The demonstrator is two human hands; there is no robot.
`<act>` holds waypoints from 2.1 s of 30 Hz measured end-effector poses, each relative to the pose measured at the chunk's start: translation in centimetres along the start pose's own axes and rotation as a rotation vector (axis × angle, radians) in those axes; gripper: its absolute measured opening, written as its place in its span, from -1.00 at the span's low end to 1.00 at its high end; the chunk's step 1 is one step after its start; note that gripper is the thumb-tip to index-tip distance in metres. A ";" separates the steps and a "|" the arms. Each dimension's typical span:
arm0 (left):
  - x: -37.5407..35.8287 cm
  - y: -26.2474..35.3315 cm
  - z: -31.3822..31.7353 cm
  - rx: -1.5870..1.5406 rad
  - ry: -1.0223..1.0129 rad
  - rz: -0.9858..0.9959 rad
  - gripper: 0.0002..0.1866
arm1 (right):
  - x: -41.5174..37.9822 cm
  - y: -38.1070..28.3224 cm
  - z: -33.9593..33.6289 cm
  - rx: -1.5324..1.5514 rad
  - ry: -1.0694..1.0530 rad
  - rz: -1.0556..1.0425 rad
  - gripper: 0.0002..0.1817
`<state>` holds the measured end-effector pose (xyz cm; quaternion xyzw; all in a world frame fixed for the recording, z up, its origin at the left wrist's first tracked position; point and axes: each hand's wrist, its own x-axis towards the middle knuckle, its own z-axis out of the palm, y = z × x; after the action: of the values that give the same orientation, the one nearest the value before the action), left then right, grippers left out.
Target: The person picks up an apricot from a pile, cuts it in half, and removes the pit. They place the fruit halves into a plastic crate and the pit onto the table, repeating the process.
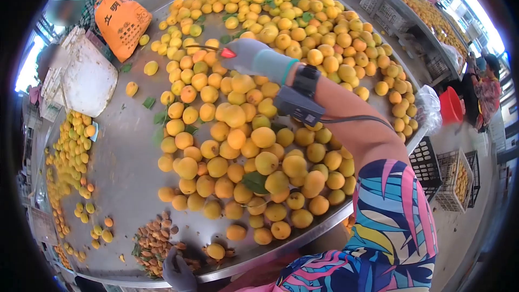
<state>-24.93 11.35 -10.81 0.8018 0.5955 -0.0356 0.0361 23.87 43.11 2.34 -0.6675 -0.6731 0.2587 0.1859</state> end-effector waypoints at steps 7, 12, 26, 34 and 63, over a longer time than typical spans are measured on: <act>-1.0 0.4 -0.6 -0.116 -0.090 -0.107 -0.63 | 5.5 -4.0 5.7 -0.377 -0.105 -0.178 -0.71; -1.2 1.1 -1.9 -0.270 -0.070 -0.120 -0.52 | 6.5 -6.3 7.8 -0.510 -0.153 -0.092 -0.63; 2.4 4.8 -6.8 -0.481 0.422 -0.291 -0.83 | 4.1 -9.5 9.8 -0.466 -0.427 0.002 -0.34; 2.2 4.4 -6.5 -0.463 0.398 -0.314 -0.79 | -2.0 -9.4 8.9 -0.175 -0.351 -0.223 -0.41; -3.2 15.6 -8.7 -1.643 0.328 -0.047 -0.44 | -34.3 -10.0 11.2 1.171 -0.325 0.193 -0.55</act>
<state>-10.79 4.73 -1.62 0.5028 0.4461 0.5260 0.5211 10.51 8.13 2.67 -0.4645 -0.3756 0.6995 0.3923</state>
